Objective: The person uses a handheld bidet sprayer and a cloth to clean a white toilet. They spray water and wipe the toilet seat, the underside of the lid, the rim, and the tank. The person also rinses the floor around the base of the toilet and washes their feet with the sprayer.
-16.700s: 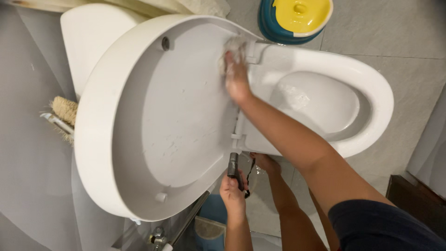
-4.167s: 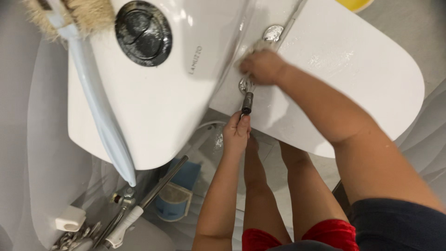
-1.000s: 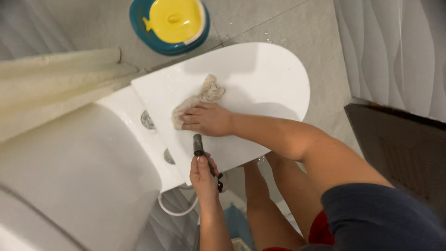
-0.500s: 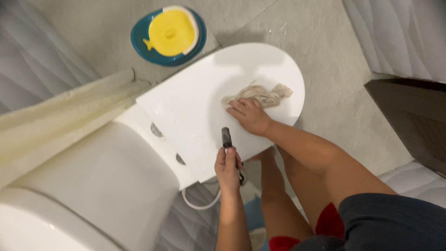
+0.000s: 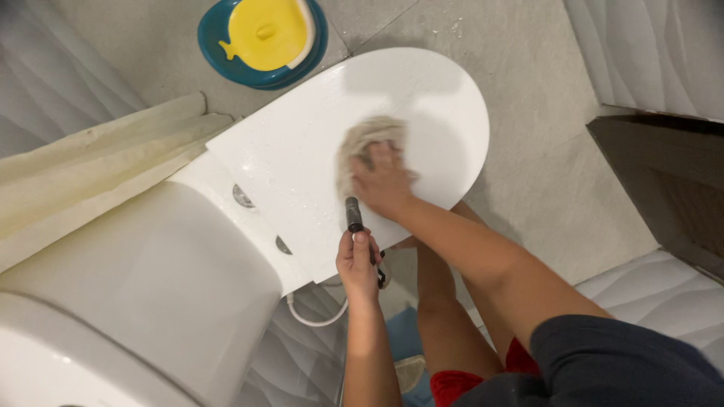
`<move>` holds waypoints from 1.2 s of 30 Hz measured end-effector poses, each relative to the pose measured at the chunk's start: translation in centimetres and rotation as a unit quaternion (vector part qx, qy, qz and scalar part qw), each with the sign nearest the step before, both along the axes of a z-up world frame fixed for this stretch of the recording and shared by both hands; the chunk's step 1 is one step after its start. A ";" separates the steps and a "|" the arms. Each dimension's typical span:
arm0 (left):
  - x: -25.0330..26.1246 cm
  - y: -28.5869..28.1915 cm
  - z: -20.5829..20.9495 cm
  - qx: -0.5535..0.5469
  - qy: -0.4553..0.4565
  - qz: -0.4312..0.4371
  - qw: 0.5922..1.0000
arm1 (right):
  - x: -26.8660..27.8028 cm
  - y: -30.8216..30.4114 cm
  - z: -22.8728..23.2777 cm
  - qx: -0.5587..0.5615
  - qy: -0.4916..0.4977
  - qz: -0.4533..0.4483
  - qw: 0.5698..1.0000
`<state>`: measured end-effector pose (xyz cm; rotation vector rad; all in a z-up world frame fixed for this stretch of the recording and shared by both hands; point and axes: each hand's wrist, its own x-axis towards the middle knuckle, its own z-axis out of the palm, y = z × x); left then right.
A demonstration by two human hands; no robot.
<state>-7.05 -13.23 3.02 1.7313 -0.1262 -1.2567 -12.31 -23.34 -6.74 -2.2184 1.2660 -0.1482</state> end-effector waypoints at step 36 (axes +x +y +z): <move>-4.0 -1.2 -1.9 0.059 -0.008 -0.222 0.973 | -11.5 -3.0 -1.9 0.151 0.068 -0.357 0.919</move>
